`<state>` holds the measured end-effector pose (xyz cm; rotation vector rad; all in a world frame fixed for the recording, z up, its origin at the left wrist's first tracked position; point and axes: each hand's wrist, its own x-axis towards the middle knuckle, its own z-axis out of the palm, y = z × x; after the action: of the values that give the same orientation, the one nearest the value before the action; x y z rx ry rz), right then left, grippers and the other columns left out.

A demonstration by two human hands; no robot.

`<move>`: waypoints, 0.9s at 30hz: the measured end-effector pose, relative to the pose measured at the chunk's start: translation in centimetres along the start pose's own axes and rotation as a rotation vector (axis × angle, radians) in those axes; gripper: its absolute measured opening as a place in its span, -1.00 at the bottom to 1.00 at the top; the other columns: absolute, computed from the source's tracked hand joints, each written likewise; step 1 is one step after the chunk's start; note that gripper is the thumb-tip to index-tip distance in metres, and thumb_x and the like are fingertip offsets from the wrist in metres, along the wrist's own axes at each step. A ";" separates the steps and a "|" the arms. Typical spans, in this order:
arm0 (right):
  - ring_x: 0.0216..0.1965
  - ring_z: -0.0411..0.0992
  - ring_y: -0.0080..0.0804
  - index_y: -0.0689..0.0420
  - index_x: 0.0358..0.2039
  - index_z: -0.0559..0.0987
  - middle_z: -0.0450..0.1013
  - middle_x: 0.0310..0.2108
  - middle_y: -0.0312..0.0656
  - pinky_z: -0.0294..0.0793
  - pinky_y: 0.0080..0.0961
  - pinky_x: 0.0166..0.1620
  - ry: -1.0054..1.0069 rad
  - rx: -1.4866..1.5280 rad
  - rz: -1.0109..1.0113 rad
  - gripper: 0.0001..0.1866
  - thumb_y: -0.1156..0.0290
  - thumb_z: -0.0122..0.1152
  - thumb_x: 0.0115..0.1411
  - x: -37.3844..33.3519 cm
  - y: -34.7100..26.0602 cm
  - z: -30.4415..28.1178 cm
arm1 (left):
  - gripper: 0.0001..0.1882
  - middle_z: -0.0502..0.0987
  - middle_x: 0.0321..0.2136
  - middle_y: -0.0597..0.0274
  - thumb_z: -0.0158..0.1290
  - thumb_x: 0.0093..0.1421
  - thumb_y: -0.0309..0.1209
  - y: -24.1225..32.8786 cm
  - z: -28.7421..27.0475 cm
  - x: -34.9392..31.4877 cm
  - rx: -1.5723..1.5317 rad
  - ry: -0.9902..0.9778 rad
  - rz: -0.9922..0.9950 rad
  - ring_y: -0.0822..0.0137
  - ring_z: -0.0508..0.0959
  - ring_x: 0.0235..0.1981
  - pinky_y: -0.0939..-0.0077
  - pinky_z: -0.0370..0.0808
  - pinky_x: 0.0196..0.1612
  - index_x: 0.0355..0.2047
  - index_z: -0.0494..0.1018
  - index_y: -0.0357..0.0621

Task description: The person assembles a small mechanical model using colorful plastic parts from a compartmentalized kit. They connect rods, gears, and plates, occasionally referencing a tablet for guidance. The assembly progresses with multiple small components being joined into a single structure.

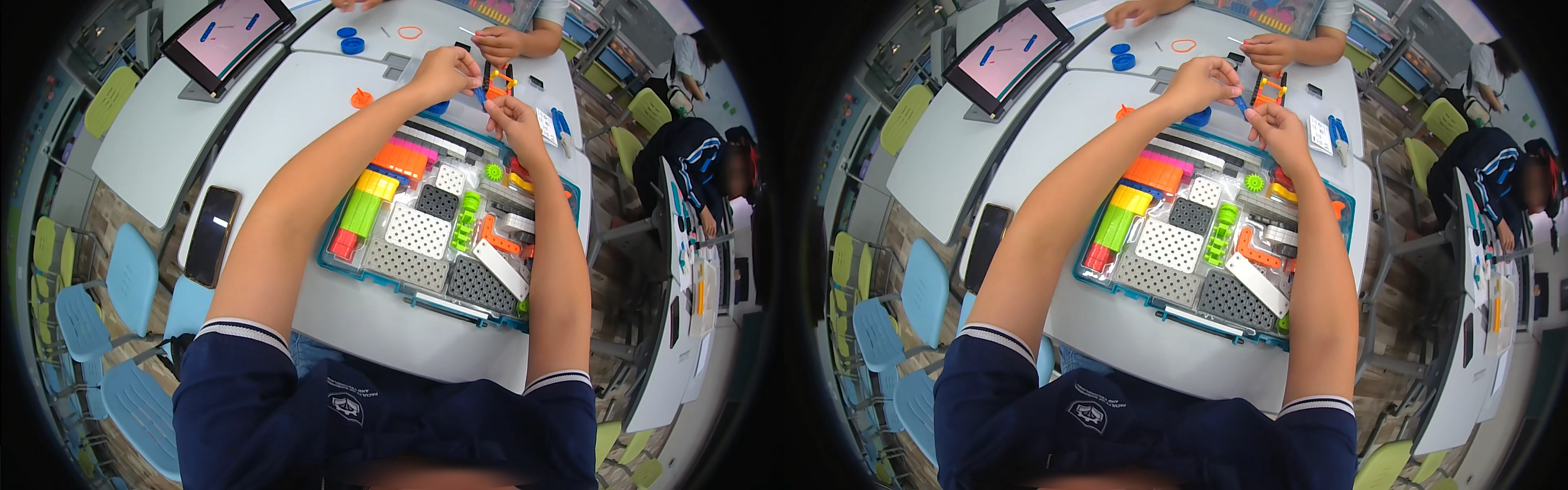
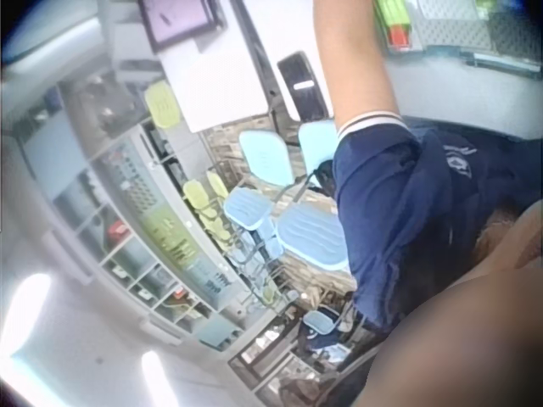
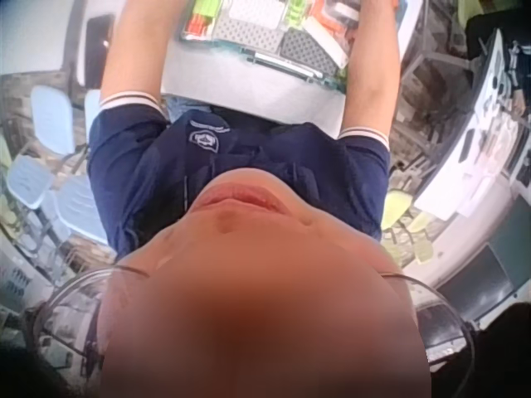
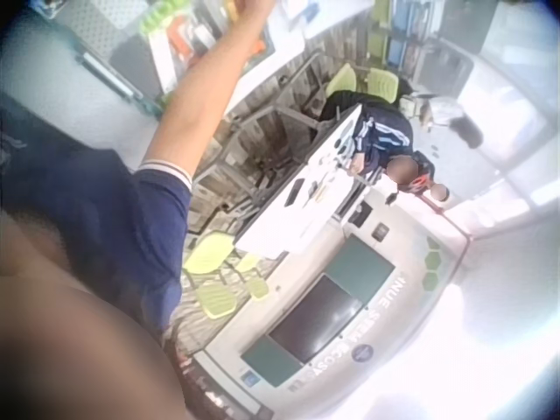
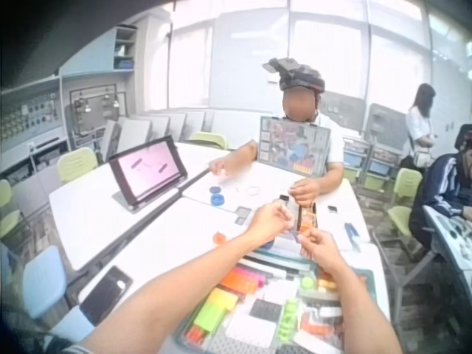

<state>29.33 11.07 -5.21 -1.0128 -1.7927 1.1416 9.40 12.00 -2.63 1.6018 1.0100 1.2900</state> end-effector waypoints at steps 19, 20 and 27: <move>-0.65 0.30 -0.67 0.17 -0.43 0.53 0.44 -0.65 -0.35 0.26 -0.71 -0.54 0.066 -0.074 0.114 -0.72 0.20 0.21 0.22 0.1 -0.7 0.4 | -0.64 0.59 -0.20 0.04 -0.07 0.10 -0.55 -9.1 -15.4 9.3 1.491 0.094 0.225 0.03 0.57 -0.16 0.18 0.50 -0.11 -0.12 0.56 -0.01; -0.65 0.30 -0.67 0.17 -0.43 0.53 0.44 -0.65 -0.35 0.26 -0.71 -0.54 0.073 -0.086 0.118 -0.72 0.20 0.21 0.22 0.0 -0.7 0.5 | -0.65 0.59 -0.21 0.03 -0.08 0.10 -0.55 -9.2 -15.4 9.8 1.490 0.039 0.180 0.03 0.57 -0.16 0.18 0.50 -0.11 -0.13 0.56 -0.03; -0.65 0.31 -0.67 0.18 -0.43 0.54 0.45 -0.65 -0.34 0.27 -0.71 -0.54 0.062 -0.076 0.105 -0.72 0.21 0.22 0.21 0.1 -0.6 0.3 | -0.80 0.57 -0.27 0.03 -0.08 0.13 -0.53 -10.7 -14.5 12.2 1.629 -0.108 0.100 0.03 0.58 -0.17 0.21 0.52 -0.11 -0.29 0.53 -0.15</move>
<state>28.86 10.82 -4.70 -1.1872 -1.7627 1.0995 -3.99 28.70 -6.81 2.7792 2.1404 0.1661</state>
